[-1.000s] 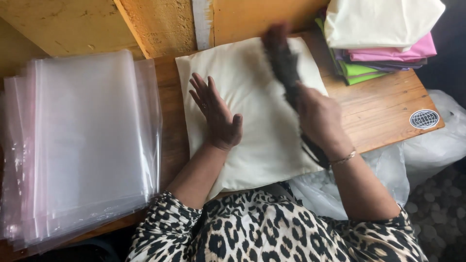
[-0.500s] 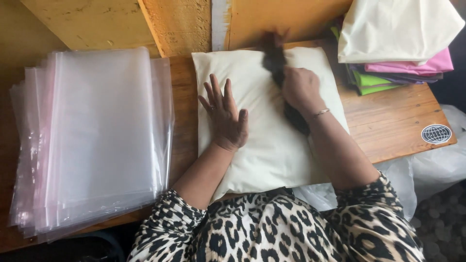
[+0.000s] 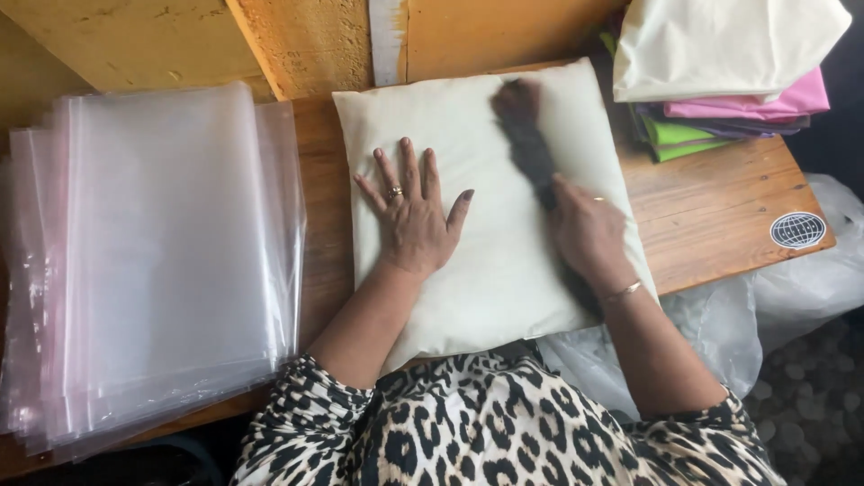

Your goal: Brushing a pillow to clean it and then carefully inserting it into a clear plastic bag for packaging.

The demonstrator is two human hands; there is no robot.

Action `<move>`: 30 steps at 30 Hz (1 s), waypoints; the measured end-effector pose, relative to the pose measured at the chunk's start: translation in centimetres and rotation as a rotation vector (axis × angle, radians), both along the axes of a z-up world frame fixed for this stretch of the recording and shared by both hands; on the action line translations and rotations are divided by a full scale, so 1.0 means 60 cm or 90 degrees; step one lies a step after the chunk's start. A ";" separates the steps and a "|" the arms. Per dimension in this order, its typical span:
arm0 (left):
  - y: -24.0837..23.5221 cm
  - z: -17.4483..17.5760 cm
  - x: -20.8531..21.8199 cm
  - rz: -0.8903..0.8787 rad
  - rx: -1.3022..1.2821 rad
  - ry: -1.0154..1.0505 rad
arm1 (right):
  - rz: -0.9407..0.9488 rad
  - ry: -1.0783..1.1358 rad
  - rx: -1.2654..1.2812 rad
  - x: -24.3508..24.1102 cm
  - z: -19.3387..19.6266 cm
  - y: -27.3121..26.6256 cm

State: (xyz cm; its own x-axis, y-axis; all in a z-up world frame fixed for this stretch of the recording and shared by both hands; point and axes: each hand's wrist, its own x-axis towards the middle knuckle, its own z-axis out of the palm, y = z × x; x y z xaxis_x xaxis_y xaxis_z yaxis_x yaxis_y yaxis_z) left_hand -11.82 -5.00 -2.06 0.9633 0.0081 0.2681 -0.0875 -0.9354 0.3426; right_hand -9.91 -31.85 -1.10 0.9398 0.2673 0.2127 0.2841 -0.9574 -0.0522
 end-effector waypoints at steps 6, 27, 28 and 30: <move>-0.008 0.005 0.002 0.015 0.022 0.020 | -0.286 0.084 -0.024 0.102 -0.110 -0.229; 0.007 0.016 -0.001 -0.011 0.048 0.033 | -0.255 -0.001 -0.067 0.044 -0.044 -0.232; 0.006 0.020 -0.005 -0.010 0.046 0.035 | -0.254 0.001 -0.069 0.030 -0.030 -0.233; 0.009 0.031 -0.008 -0.025 0.030 0.036 | -0.258 -0.029 -0.078 0.022 0.005 -0.233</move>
State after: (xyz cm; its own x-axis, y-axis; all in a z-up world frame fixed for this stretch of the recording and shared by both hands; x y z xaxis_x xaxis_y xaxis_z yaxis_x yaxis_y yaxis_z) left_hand -12.32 -4.49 -0.21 0.9763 -0.0409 0.2124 -0.1058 -0.9468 0.3041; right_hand -8.57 -45.82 -0.81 0.9644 -0.0963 0.2461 -0.1177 -0.9903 0.0735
